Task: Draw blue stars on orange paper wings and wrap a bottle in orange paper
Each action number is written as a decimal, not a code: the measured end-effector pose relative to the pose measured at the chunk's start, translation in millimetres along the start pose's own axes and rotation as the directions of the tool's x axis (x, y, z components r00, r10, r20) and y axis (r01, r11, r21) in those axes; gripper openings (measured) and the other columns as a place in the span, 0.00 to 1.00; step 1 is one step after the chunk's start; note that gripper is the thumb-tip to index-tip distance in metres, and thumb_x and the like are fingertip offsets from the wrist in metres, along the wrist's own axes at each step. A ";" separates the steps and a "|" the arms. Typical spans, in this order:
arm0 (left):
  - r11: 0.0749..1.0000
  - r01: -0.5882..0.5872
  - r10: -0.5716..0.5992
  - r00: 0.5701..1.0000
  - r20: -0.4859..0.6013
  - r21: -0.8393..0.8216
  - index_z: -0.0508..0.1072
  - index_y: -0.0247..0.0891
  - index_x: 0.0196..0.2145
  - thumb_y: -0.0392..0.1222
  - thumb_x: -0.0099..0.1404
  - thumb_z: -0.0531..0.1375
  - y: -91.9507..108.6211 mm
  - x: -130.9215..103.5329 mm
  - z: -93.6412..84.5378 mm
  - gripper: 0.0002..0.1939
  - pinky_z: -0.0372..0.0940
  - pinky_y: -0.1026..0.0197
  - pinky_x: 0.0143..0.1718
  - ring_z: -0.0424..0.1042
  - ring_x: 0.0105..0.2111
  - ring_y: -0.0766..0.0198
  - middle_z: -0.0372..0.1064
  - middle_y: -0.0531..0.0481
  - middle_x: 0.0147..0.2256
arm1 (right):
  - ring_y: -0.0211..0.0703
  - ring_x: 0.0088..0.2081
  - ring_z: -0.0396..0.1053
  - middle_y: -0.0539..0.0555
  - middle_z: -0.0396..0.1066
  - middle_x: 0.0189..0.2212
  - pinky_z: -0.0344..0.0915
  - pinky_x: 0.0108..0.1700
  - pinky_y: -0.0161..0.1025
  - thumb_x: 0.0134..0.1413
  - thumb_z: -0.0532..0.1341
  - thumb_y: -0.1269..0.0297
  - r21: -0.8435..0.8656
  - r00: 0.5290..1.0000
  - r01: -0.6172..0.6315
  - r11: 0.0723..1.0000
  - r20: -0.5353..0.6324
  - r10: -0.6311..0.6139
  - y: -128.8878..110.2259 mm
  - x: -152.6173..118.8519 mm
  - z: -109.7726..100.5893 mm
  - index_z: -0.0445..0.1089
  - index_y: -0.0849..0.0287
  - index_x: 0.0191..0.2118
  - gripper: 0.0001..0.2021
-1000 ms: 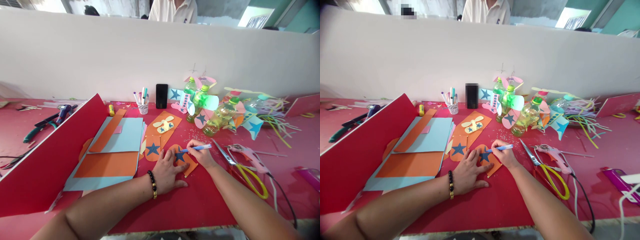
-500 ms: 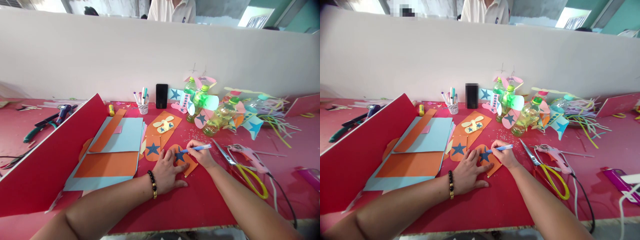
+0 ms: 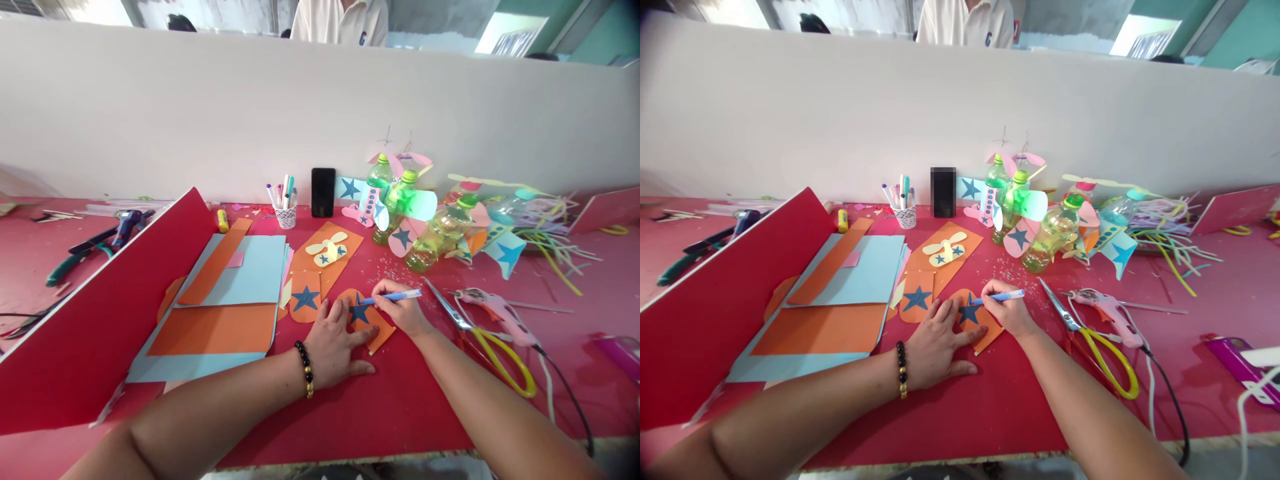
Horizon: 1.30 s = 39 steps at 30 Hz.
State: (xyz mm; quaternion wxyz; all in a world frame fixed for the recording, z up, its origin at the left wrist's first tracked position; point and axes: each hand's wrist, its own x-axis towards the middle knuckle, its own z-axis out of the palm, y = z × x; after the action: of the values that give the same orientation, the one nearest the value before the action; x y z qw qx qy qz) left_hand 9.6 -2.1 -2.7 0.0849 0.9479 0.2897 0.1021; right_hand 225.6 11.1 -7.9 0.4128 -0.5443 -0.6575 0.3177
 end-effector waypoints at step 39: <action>1.000 0.000 0.000 1.000 0.008 -0.002 0.61 0.56 0.60 0.72 0.60 0.48 0.7 1.1 -0.7 0.35 0.44 0.37 0.57 0.47 0.58 0.43 0.55 0.40 0.58 | 0.37 0.24 0.60 0.48 0.62 0.21 0.56 0.27 0.35 0.55 0.57 0.63 -0.014 0.998 0.022 1.000 0.056 -0.021 -3.2 -2.3 -0.6 0.65 0.57 0.28 0.07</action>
State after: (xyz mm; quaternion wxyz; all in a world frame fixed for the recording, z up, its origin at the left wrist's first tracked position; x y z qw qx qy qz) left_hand 10.7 -2.0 -1.7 0.0871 0.9481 0.2894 0.0988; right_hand 224.8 8.1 -5.3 0.3936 -0.5312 -0.6770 0.3235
